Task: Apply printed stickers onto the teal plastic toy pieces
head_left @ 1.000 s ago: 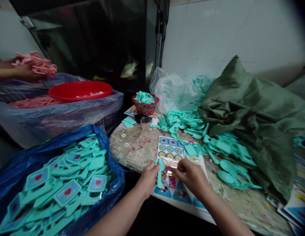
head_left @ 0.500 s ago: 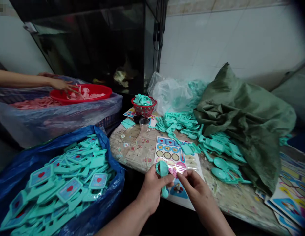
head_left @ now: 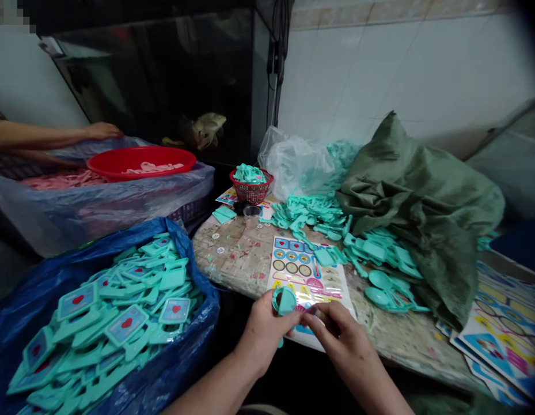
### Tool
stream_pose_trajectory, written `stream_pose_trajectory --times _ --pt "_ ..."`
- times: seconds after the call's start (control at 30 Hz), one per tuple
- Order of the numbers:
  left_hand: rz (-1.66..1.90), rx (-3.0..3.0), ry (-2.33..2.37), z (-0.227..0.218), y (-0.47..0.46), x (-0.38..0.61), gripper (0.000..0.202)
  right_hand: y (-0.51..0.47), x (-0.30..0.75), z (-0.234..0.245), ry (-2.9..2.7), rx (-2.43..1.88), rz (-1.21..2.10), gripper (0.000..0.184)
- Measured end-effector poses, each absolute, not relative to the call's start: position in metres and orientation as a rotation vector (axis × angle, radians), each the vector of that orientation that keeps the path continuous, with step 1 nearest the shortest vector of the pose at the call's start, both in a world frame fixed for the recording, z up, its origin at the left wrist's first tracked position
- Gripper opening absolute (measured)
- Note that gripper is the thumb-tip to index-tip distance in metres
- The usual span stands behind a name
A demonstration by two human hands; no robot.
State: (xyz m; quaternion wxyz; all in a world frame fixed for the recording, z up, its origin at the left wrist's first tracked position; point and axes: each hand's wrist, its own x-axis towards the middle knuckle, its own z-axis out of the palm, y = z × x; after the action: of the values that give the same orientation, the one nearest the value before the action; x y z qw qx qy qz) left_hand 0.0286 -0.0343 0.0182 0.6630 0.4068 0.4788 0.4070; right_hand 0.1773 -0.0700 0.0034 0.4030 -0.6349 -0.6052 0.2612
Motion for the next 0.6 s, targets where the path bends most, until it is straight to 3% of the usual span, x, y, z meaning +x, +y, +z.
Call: stream_pose_trajectory --times 0.1,0.43,0.6 --pt "0.87 0.949 1.069 0.02 -0.038 0.025 0.019 -0.072 0.175 0.004 -1.572 -1.619 0.741 0.029" --pt "0.835 0.684 0.668 0.011 -0.047 0.021 0.037 -0.08 0.178 0.005 -1.32 -1.601 0.849 0.039" --pt "0.949 0.613 0.703 0.009 -0.044 0.02 0.031 -0.082 0.178 0.009 -1.145 -1.56 0.95 0.04"
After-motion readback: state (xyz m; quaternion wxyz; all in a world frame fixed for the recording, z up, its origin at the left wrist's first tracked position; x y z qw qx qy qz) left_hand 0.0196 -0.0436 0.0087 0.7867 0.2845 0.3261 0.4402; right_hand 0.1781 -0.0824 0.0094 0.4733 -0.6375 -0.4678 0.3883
